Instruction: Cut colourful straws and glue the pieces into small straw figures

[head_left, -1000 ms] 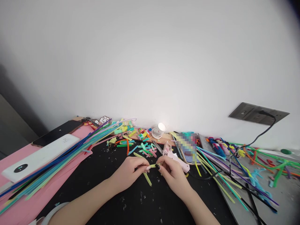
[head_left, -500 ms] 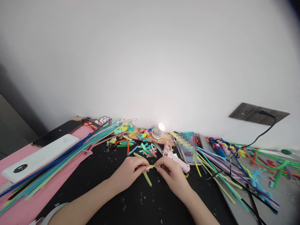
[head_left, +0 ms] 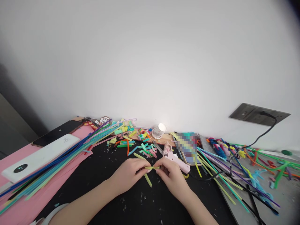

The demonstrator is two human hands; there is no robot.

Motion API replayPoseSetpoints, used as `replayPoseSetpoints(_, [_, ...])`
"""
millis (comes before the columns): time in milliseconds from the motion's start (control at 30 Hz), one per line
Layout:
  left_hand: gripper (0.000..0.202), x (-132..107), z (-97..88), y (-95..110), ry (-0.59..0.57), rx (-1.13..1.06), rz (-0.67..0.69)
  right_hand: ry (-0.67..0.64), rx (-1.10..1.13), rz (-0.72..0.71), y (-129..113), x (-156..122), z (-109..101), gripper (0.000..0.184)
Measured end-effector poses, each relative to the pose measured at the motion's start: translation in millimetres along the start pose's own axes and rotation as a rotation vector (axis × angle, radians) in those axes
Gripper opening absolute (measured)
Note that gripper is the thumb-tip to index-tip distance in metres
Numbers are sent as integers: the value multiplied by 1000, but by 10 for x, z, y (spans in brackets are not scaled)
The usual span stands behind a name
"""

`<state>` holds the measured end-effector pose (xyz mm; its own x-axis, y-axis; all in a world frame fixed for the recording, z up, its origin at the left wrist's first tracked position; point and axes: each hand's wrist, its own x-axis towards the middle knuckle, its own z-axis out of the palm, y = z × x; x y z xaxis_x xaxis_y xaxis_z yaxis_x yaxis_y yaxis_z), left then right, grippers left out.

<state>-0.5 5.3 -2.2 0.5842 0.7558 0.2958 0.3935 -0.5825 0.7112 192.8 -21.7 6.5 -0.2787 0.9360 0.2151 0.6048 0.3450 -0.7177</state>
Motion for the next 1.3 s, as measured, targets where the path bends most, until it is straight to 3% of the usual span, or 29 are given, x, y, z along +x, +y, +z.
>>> replayPoseSetpoints(600, [20,-18,2,-18,9,18,-4,-39,74,99,-5,17,-21,12])
replayPoseSetpoints(1000, [17,-7,-7,12,8,-12,-14,-10,-82,-74,-16,4,-34,14])
replayPoseSetpoints(1300, [17,-12,0,-1,6,-14,-12,-8,-30,-80,-5,10,-22,15])
